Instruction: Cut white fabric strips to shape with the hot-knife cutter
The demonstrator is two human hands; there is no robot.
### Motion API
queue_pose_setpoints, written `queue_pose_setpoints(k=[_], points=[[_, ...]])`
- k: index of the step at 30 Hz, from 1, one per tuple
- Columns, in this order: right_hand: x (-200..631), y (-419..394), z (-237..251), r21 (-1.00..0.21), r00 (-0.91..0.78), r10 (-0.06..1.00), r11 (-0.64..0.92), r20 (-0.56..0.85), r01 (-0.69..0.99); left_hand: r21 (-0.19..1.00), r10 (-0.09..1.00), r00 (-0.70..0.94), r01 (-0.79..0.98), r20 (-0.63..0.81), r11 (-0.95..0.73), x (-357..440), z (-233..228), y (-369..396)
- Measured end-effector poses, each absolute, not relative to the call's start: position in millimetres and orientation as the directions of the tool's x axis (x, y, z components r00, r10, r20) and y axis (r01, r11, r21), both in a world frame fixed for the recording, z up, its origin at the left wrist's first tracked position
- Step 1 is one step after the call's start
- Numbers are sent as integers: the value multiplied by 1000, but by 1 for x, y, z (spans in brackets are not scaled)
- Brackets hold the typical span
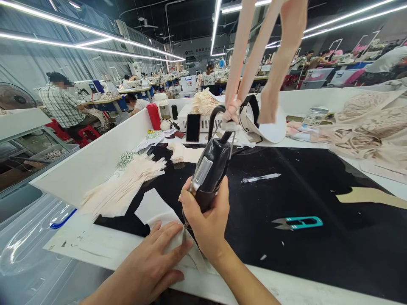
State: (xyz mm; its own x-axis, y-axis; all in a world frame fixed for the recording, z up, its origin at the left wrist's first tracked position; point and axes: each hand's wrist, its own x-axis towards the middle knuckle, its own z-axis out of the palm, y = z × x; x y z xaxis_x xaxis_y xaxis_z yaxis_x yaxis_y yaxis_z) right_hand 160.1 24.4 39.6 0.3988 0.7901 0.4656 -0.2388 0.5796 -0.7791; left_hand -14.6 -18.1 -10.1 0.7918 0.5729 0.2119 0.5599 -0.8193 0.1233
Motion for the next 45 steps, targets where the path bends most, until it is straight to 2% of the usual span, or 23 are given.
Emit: queue_pose_setpoints(k=[7,11,13,16,19,21,25,29,32,35,45], points=[[160,25,38,-774,380,790,586,481,-239,99,563,793,556,232,-825,-15,-18,-15],[168,26,36,-783,339,813,564,473,-261,75,518,797,522,311,-849,-20,-28,-4],[178,27,39,-788,289,824,558,488,-259,129,539,781,528,315,-840,-23,-29,5],[198,26,48,-787,209,816,577,540,-218,272,585,739,518,336,-811,-29,-28,16],[213,23,59,-819,224,818,562,530,-113,344,590,733,488,338,-802,-34,-27,27],[219,19,65,-859,293,826,511,482,-29,286,575,753,502,321,-817,-35,-26,34],[225,16,64,-872,368,806,489,464,29,-6,557,753,597,350,-802,-25,-25,43],[229,17,55,-831,373,763,555,529,43,-140,672,678,727,299,-672,-2,-20,35],[229,14,51,-800,362,750,600,554,-19,-179,771,604,796,200,-578,17,-11,24],[225,7,50,-780,395,748,615,534,-111,-155,817,564,823,121,-546,26,-1,18],[213,4,45,-744,418,744,636,522,-203,-123,837,547,831,11,-542,25,15,14]])
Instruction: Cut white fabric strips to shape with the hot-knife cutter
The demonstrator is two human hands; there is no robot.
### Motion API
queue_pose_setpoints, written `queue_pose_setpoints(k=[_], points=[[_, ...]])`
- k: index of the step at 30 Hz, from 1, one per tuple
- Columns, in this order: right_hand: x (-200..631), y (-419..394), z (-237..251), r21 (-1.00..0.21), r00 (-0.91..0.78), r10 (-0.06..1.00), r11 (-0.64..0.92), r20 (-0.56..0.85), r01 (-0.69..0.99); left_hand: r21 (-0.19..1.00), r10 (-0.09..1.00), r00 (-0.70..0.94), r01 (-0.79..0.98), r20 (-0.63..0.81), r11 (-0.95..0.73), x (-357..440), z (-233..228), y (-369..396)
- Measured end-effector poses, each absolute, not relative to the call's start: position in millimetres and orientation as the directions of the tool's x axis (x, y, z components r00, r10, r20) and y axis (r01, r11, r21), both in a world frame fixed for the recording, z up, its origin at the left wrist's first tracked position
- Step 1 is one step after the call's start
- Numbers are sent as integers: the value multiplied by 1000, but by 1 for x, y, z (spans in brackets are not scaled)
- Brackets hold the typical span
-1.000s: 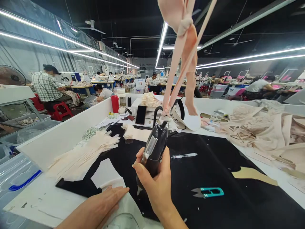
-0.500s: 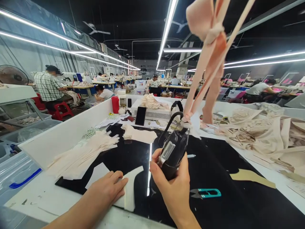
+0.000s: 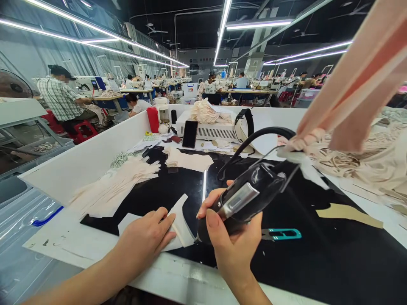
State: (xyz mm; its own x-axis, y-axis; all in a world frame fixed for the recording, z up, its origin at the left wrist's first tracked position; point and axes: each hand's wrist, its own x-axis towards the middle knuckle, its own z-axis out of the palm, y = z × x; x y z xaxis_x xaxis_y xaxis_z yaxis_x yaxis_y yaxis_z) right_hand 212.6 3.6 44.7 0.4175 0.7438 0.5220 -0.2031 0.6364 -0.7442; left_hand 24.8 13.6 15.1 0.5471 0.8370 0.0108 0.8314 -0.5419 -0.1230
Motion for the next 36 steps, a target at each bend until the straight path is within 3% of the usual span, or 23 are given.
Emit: queue_pose_setpoints(k=[4,7,10,13,16,22,36], points=[[211,6,40,-743,392,750,636,533,-207,-147,822,565,821,74,-551,23,11,13],[210,6,38,-743,390,750,636,534,-205,-197,755,609,793,244,-576,23,7,11],[210,5,38,-745,387,751,635,534,-205,-160,569,711,672,412,-723,28,7,7],[211,3,38,-747,387,751,635,536,-198,-74,355,799,442,485,-894,36,7,4],[211,3,39,-749,389,749,635,537,-189,-34,264,820,325,507,-945,41,2,6],[210,2,39,-756,392,757,624,522,-199,25,297,843,320,448,-947,34,-8,13],[210,2,39,-752,387,748,635,540,-179,50,369,808,392,460,-919,28,-11,11]])
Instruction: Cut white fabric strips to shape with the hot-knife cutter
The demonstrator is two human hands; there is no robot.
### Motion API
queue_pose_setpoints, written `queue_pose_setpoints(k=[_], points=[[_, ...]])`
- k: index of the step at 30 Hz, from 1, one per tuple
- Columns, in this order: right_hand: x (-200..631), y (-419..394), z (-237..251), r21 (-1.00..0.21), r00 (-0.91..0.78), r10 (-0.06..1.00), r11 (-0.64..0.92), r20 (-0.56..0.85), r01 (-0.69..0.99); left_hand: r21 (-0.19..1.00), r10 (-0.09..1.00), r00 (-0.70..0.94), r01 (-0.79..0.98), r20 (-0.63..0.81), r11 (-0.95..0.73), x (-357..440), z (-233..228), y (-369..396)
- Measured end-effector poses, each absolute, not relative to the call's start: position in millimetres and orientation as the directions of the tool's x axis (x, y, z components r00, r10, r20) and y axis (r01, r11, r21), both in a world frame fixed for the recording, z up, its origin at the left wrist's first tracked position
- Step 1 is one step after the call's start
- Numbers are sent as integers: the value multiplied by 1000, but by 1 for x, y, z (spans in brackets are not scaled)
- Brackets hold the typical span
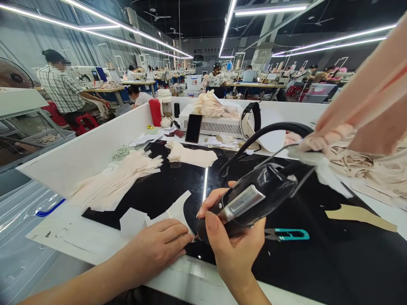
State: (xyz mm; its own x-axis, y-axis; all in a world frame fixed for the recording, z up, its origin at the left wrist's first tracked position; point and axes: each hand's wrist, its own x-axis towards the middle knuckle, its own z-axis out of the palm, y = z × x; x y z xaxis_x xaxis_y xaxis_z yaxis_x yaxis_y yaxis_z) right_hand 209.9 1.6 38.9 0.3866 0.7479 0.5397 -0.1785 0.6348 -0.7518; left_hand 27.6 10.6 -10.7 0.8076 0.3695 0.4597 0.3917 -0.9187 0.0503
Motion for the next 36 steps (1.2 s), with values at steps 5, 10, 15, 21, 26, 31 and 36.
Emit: queue_pose_setpoints(k=[5,10,15,21,26,31,36], points=[[209,1,38,-750,379,751,635,541,-186,70,384,805,397,453,-915,27,-7,10],[209,0,42,-764,401,755,619,518,-179,77,408,788,423,461,-903,26,-10,8],[206,4,52,-759,446,746,621,494,-198,110,463,773,465,433,-879,23,-17,5],[202,17,55,-758,479,739,619,473,-206,143,497,753,487,432,-861,22,-21,3],[200,20,54,-766,484,737,614,471,-189,135,495,759,488,423,-862,23,-23,3],[200,17,53,-768,479,736,615,479,-177,122,497,750,498,436,-858,24,-23,3],[197,19,56,-780,483,738,604,470,-165,126,508,742,509,437,-852,25,-25,3]])
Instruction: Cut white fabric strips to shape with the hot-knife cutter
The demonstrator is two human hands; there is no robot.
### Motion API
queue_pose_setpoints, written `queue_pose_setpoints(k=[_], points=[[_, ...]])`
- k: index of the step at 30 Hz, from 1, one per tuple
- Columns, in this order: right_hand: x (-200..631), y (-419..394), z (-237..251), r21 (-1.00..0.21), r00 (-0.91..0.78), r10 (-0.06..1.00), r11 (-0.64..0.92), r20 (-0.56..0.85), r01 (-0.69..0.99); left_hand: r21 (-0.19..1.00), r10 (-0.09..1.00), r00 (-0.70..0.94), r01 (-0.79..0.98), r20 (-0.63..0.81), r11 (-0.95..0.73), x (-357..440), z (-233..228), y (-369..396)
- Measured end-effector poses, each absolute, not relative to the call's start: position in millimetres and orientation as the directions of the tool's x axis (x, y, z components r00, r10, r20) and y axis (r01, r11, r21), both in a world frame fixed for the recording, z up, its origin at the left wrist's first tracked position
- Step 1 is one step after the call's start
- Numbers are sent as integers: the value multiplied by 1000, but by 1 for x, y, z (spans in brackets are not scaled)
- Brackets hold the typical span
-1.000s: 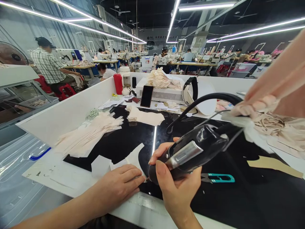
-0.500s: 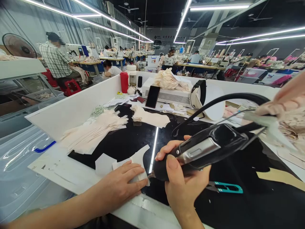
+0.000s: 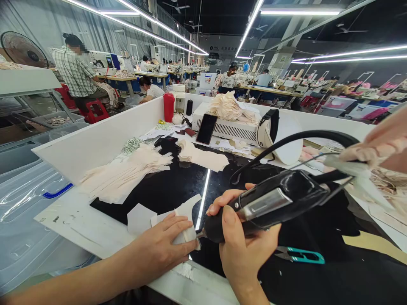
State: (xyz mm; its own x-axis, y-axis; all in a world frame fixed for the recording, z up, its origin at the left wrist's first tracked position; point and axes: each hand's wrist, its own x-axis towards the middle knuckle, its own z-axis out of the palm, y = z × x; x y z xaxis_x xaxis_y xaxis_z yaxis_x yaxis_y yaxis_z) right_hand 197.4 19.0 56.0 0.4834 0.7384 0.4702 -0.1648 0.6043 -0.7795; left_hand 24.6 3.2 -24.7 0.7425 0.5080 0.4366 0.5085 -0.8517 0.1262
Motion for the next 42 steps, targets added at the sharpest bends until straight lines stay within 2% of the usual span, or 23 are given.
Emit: queue_pose_setpoints(k=[13,18,22,25,31,34,38,42], points=[[193,21,58,-777,491,741,602,459,-183,114,509,713,525,483,-843,30,-27,-8],[200,9,58,-797,451,777,569,440,-203,26,488,701,558,519,-829,35,-42,-29],[204,2,60,-778,442,762,597,473,-196,-48,432,688,560,583,-827,37,-44,-37],[203,0,61,-774,455,754,603,473,-194,-16,433,714,527,550,-850,34,-28,-31],[199,2,58,-774,454,754,603,475,-193,7,357,818,397,450,-918,29,-6,-9],[197,2,57,-773,459,749,607,478,-185,45,393,795,421,463,-906,25,-8,-5],[196,0,58,-771,469,746,608,472,-191,179,478,738,450,476,-875,19,-7,-3],[197,-1,60,-773,458,759,598,462,-211,222,489,740,438,462,-871,17,-6,-4]])
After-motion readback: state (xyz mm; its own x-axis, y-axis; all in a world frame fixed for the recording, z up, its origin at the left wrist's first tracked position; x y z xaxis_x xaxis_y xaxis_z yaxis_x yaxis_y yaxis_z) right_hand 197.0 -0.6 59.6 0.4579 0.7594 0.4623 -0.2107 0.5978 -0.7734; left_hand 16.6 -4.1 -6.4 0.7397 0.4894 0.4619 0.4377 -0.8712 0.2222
